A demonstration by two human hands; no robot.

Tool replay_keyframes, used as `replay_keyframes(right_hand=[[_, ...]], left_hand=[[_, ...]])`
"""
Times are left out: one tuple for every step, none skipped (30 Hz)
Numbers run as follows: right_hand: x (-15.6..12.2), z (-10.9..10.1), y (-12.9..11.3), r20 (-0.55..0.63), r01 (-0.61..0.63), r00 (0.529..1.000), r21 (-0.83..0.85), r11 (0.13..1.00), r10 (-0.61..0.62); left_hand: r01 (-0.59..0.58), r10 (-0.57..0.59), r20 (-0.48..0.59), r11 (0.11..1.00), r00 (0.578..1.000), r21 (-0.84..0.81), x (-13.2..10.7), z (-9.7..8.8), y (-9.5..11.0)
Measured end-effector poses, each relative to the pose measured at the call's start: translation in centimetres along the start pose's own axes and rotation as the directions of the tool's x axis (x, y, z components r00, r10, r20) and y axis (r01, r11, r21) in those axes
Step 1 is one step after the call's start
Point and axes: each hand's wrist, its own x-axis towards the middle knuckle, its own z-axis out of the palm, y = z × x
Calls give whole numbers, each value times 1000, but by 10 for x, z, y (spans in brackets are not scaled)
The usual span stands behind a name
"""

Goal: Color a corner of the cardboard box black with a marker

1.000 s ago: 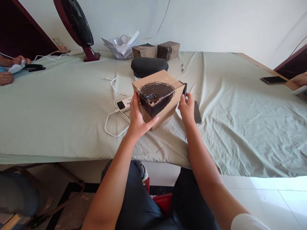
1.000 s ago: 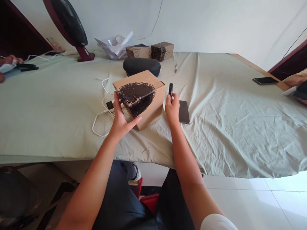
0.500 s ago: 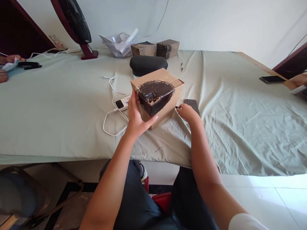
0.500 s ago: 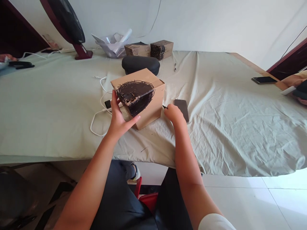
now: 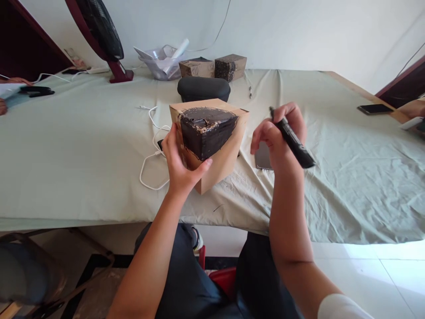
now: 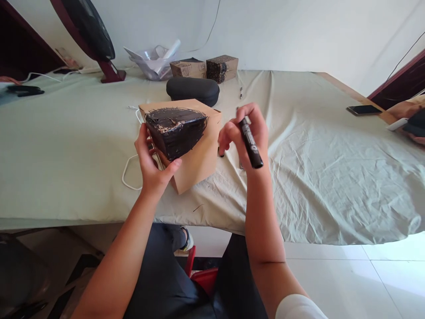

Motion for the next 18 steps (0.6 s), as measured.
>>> replay_keyframes(right_hand=[[-2, 6, 0, 41, 32, 999, -22, 999, -31], [-5, 11, 0, 79, 50, 996, -65, 997, -45], [-8, 17, 0, 107, 64, 993, -116, 991, -51], [-11, 23, 1, 125, 77, 991, -166, 983, -56], [-13, 28, 2, 129, 93, 989, -207, 974, -67], [-15, 32, 3, 127, 114, 988, -239, 964, -85], [-17, 36, 4, 131, 137, 986, -260, 956, -106], [-18, 40, 5, 137, 162, 982, -278, 947, -128], [-19, 43, 5, 141, 188, 978, -301, 935, -151], [-20, 46, 5, 153, 220, 972, -324, 920, -179], [-21, 48, 5, 169, 257, 963, -344, 903, -210], [-22, 49, 4, 186, 293, 953, -359, 886, -240], [-22, 51, 4, 201, 322, 944, -370, 871, -263], [-23, 53, 4, 214, 344, 936, -378, 859, -281], [-24, 55, 5, 225, 357, 931, -385, 851, -288], [-24, 57, 5, 234, 361, 929, -392, 846, -288], [-25, 60, 6, 238, 357, 930, -405, 842, -280], [-26, 62, 6, 236, 353, 932, -422, 835, -274]], left_hand=[[3, -3, 0, 1000, 1000, 7, 0, -1, 1], [5, -5, 0, 1000, 1000, 13, 0, -2, 2], [3, -3, -3, 1000, 1000, 18, 0, -2, 3], [0, 0, -6, 1000, 1000, 24, 0, -2, 4], [-3, 3, -10, 1000, 1000, 29, 0, -1, 4], [-3, 4, -13, 999, 1000, 32, 0, -1, 5], [-1, 2, -16, 999, 1000, 34, 0, 0, 6], [3, -2, -19, 999, 1000, 38, 1, 0, 8], [6, -4, -30, 999, 1000, 47, 1, 1, 10], [5, -1, -53, 998, 999, 65, 1, 2, 12], [0, 8, -85, 996, 996, 95, 1, 2, 15], [-6, 22, -119, 991, 993, 133, 1, 3, 18], [-11, 38, -150, 985, 988, 172, 1, 3, 20], [-17, 53, -172, 978, 984, 207, 1, 4, 22], [-25, 70, -187, 972, 980, 232, 1, 5, 23], [-34, 84, -197, 969, 977, 246, 1, 6, 24], [-43, 96, -206, 968, 974, 248, 0, 7, 24], [-51, 106, -218, 968, 970, 246, 0, 9, 24]])
